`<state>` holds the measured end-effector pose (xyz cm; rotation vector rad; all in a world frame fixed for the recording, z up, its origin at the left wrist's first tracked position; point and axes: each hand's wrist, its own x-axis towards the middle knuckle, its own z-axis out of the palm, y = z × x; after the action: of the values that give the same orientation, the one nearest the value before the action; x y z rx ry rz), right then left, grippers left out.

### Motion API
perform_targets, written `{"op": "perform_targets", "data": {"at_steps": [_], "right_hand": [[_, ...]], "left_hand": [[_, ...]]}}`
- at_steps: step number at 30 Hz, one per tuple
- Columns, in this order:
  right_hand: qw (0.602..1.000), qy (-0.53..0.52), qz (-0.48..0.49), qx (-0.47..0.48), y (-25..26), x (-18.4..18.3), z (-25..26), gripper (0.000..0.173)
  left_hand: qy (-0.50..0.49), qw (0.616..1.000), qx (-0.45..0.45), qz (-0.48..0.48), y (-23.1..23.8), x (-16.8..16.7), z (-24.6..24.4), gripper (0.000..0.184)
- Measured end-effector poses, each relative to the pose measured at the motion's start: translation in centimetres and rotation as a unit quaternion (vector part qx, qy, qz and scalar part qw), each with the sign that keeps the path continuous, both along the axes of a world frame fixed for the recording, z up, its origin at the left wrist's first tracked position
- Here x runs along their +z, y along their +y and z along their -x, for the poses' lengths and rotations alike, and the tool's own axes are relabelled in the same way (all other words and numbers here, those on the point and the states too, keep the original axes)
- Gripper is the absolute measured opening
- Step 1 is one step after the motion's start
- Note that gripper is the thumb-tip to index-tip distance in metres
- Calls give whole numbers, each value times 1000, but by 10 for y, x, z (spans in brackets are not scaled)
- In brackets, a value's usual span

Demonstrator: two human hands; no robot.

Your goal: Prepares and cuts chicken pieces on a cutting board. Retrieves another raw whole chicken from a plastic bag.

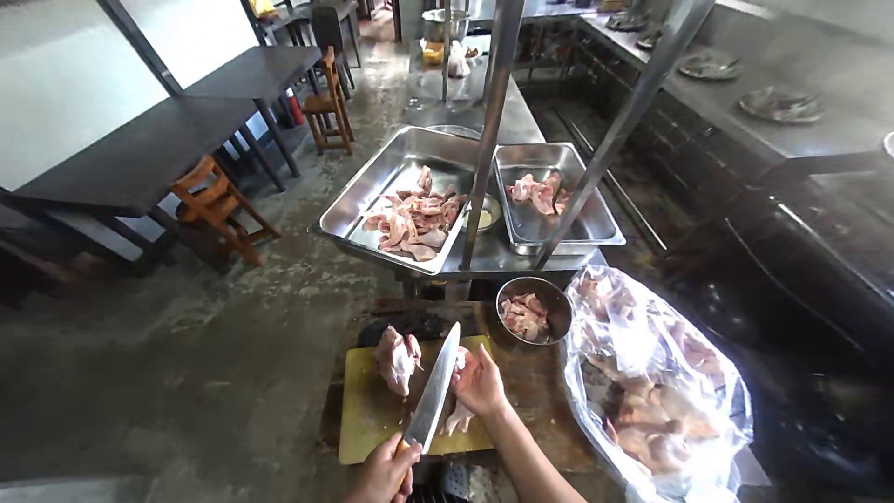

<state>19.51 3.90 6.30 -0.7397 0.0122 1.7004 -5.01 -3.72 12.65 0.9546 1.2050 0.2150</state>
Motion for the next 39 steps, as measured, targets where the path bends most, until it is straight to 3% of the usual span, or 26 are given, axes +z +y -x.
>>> {"op": "perform_targets", "data": {"at_steps": [6, 9, 11, 13, 15, 17, 19, 22, 25, 28, 32, 36, 39], "right_hand": [[997, -56, 45, -4, 12, 28, -6, 63], [984, -137, 14, -109, 21, 52, -54, 54], [947, -257, 2, -195, 38, 60, -97, 46], [850, -487, 51, -193, 56, 51, -141, 50], [700, -698, 138, -62, 60, 43, -171, 46], [581, -795, 171, 22, 55, 36, -176, 60], [522, -841, 134, 46, 37, 32, -152, 54], [518, -844, 97, 102, 4, -6, -94, 37], [528, -835, 92, 119, -10, -36, -49, 50], [522, -831, 98, 163, -13, -43, -24, 49], [596, -751, 171, 227, -10, -58, -27, 51], [610, -744, 139, 236, -13, -64, -26, 51], [657, -702, 142, 236, -14, -65, -13, 50]], "left_hand": [[13, 997, 61, -54, -1, 4, 14, 32], [114, 990, 24, -82, 2, -2, 33, 38], [163, 984, -7, -68, 0, -3, 41, 40], [194, 979, -45, -47, -3, -7, 46, 41], [227, 968, -98, -46, -8, -17, 50, 44], [263, 951, -139, -80, -11, -30, 50, 47], [288, 937, -157, -118, -13, -37, 49, 47], [296, 933, -166, -118, -13, -42, 42, 45], [300, 936, -149, -111, -9, -43, 31, 44], [304, 933, -151, -123, -4, -42, 28, 43], [306, 932, -139, -138, 2, -38, 21, 43], [298, 934, -136, -144, -1, -38, 15, 47], [300, 932, -146, -144, -1, -37, 8, 47]]}}
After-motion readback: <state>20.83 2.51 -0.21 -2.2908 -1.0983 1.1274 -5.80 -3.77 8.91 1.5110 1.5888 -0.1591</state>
